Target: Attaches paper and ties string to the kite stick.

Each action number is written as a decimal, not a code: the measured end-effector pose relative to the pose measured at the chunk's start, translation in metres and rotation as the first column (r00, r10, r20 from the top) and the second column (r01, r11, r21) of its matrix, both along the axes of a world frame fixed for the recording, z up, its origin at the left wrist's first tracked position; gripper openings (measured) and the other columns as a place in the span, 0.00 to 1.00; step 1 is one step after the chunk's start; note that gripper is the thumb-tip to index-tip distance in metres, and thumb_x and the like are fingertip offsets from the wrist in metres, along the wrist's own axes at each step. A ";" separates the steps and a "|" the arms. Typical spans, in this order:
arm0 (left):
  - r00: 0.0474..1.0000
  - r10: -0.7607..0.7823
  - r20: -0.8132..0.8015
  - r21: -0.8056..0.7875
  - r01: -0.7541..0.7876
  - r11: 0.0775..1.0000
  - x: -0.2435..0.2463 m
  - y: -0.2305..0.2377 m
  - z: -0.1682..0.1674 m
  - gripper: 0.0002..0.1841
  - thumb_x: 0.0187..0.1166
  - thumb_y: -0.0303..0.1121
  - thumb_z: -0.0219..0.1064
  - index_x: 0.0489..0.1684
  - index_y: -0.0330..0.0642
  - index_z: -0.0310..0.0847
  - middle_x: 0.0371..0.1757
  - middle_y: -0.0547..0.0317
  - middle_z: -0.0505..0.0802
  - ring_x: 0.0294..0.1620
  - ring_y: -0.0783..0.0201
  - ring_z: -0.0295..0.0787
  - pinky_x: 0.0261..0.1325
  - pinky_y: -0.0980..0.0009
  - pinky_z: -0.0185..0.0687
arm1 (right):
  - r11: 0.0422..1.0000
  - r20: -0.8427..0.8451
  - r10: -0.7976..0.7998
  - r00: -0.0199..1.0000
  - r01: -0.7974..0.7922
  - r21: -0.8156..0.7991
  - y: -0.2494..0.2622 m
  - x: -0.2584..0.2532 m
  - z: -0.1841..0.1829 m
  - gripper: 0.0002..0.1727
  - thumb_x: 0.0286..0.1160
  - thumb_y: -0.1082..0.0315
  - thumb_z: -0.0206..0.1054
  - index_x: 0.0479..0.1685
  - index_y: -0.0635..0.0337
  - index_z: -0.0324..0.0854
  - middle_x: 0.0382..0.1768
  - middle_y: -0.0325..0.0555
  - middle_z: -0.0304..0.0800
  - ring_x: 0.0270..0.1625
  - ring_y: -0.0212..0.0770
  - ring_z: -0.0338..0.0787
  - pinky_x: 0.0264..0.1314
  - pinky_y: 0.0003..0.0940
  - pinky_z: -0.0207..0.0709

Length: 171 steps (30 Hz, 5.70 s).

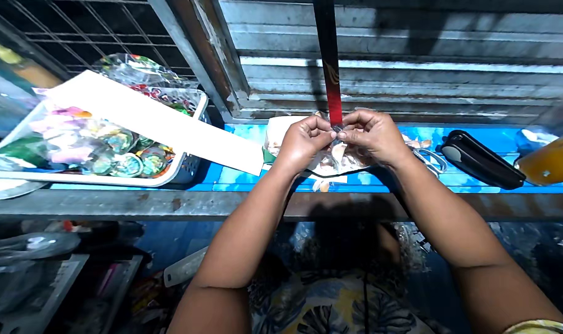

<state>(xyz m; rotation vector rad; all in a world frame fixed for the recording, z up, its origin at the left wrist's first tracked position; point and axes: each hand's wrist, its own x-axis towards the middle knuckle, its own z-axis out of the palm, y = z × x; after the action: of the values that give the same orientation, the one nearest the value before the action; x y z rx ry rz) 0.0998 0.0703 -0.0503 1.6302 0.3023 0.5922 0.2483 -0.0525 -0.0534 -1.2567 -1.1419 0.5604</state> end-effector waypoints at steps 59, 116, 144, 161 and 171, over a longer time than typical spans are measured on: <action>0.996 0.040 -0.080 -0.077 -0.046 0.996 0.002 0.003 0.005 0.04 0.82 0.23 0.65 0.37 0.36 0.83 0.27 0.63 0.87 0.26 0.74 0.82 0.36 0.76 0.81 | 0.374 0.724 -0.233 0.650 0.747 -0.550 -0.203 0.142 -0.027 0.53 0.58 0.52 0.87 0.89 0.52 0.64 0.76 0.68 0.76 0.76 0.70 0.77 0.76 0.74 0.67; 0.986 -0.109 -0.123 0.291 0.141 0.946 -0.005 0.008 0.008 0.07 0.81 0.27 0.68 0.33 0.35 0.86 0.28 0.60 0.85 0.30 0.71 0.78 0.39 0.69 0.75 | 0.842 0.380 0.006 0.925 0.200 -0.500 -0.075 -0.003 0.034 0.42 0.53 0.59 0.84 0.76 0.56 0.75 0.54 0.42 0.93 0.53 0.30 0.92 0.60 0.32 0.86; 0.961 -0.271 0.050 0.139 0.262 0.955 -0.004 0.001 0.001 0.17 0.71 0.28 0.78 0.54 0.32 0.82 0.43 0.55 0.91 0.41 0.73 0.87 0.50 0.73 0.86 | 0.850 0.603 0.020 0.798 0.303 -0.430 -0.066 -0.008 0.038 0.36 0.51 0.59 0.86 0.66 0.55 0.82 0.50 0.42 0.92 0.49 0.34 0.91 0.55 0.41 0.86; 0.994 -0.112 0.005 -0.052 0.112 0.992 0.000 0.008 0.004 0.14 0.92 0.33 0.55 0.56 0.39 0.87 0.46 0.60 0.93 0.37 0.76 0.85 0.40 0.76 0.80 | 0.772 0.841 0.046 0.539 0.515 -0.372 -0.070 -0.012 0.033 0.45 0.55 0.52 0.86 0.81 0.47 0.74 0.65 0.50 0.88 0.64 0.56 0.89 0.63 0.70 0.78; 0.998 0.046 0.053 -0.161 -0.037 0.986 0.000 0.012 0.008 0.18 0.96 0.37 0.48 0.64 0.41 0.84 0.37 0.60 0.92 0.26 0.73 0.83 0.26 0.78 0.75 | 0.312 0.799 -0.185 0.571 0.806 -0.504 -0.154 0.088 0.013 0.43 0.63 0.54 0.83 0.84 0.45 0.71 0.63 0.67 0.87 0.66 0.73 0.84 0.65 0.80 0.69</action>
<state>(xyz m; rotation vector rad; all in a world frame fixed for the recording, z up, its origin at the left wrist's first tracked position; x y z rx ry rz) 0.0995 0.0822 -0.0420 1.4529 0.3340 0.6284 0.3367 -0.2068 -0.0408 -2.7838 -0.7900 0.1086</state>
